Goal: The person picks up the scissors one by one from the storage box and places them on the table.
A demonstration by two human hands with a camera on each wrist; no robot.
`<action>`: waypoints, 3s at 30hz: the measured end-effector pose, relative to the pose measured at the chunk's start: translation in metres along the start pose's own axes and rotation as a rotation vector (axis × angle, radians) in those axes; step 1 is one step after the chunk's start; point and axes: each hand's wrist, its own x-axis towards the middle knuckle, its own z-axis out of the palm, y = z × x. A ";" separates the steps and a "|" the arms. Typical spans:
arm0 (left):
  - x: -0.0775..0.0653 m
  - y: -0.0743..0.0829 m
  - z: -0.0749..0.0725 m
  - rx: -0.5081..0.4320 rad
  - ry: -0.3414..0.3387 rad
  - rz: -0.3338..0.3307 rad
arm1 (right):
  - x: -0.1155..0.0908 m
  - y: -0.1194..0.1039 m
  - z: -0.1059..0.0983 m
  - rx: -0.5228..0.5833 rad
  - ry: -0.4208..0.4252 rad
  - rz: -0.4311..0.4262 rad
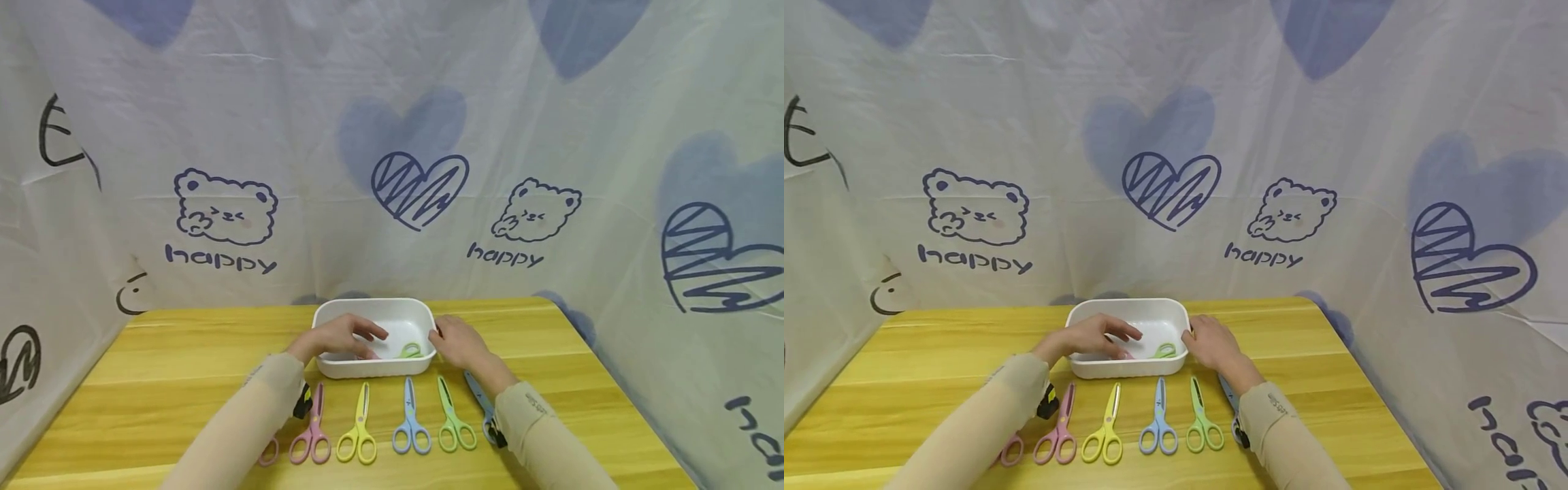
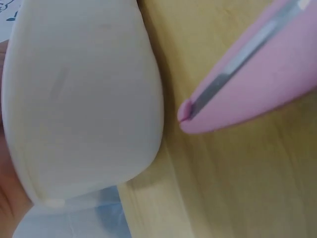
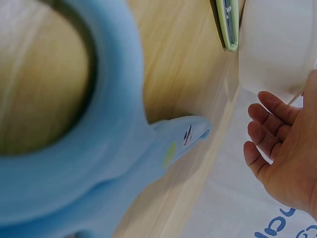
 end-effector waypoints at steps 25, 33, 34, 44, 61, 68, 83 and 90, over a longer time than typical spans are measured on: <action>0.013 -0.016 0.010 0.037 0.000 -0.083 | -0.001 -0.003 0.001 0.001 0.000 0.007; 0.012 -0.011 0.012 0.026 -0.006 -0.110 | -0.002 -0.003 0.000 0.000 -0.003 0.013; 0.012 -0.011 0.012 0.019 -0.008 -0.113 | -0.002 -0.004 0.000 0.003 -0.004 0.016; 0.013 -0.012 0.010 0.050 -0.016 -0.094 | -0.001 -0.003 -0.001 0.001 0.000 0.021; 0.011 -0.010 0.007 0.079 0.019 -0.084 | -0.003 -0.004 -0.003 0.016 -0.007 0.023; 0.005 0.000 0.002 0.149 -0.001 -0.100 | -0.002 -0.004 -0.004 0.018 -0.001 0.033; 0.005 -0.007 0.003 -0.008 0.005 -0.076 | -0.003 -0.006 -0.003 0.015 -0.007 0.021; 0.008 -0.009 0.004 -0.046 -0.021 -0.112 | -0.002 -0.004 -0.002 0.007 -0.013 0.025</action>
